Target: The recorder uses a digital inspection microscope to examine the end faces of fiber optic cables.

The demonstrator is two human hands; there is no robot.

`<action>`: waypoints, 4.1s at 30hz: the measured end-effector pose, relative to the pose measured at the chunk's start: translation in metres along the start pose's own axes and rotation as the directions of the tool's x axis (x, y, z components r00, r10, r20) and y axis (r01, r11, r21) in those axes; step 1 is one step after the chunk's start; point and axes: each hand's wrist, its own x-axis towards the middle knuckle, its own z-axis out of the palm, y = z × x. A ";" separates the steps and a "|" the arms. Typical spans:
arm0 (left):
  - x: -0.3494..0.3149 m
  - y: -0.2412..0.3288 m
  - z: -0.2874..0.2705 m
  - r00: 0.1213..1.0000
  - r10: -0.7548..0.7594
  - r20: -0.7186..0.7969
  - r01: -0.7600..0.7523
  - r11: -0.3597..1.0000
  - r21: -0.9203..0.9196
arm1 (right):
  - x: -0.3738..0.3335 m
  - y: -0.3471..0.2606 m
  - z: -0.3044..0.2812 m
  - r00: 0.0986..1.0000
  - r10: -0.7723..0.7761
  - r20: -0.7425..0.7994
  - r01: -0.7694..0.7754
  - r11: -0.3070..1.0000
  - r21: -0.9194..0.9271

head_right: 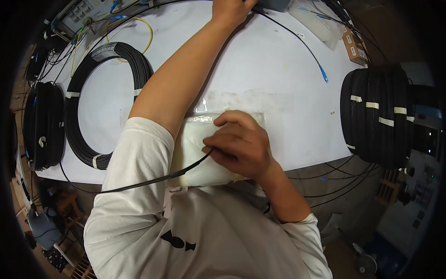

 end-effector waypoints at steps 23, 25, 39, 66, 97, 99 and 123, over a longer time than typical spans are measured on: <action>0.002 0.006 -0.005 1.000 0.003 0.016 -0.003 1.000 -0.015 | 0.000 -0.001 0.004 0.998 -0.027 -0.058 0.024 0.998 -0.057; 0.002 0.006 -0.005 0.998 -0.052 0.033 0.051 0.999 0.018 | 0.001 -0.002 0.003 0.999 -0.033 0.018 0.032 0.999 0.041; 0.002 0.005 -0.004 1.000 -0.013 0.011 0.013 1.000 -0.005 | -0.001 0.000 -0.003 1.000 0.023 0.005 -0.023 0.999 0.032; 0.000 0.001 -0.006 1.000 -0.008 0.018 0.008 1.000 0.003 | 0.000 -0.001 0.006 0.998 -0.004 -0.065 -0.003 0.993 -0.119; 0.009 0.035 -0.018 0.961 -0.237 0.141 0.200 0.951 0.238 | 0.004 -0.001 0.002 0.999 0.024 -0.036 -0.026 0.997 -0.066; 0.005 0.018 -0.015 0.985 -0.138 0.104 0.125 0.985 0.118 | 0.007 -0.003 -0.002 1.000 -0.011 -0.013 0.010 0.998 -0.054; 0.003 -0.006 0.003 0.989 0.120 -0.091 -0.119 0.993 0.023 | 0.157 0.185 -0.065 0.861 -0.347 -0.373 0.131 0.858 -0.497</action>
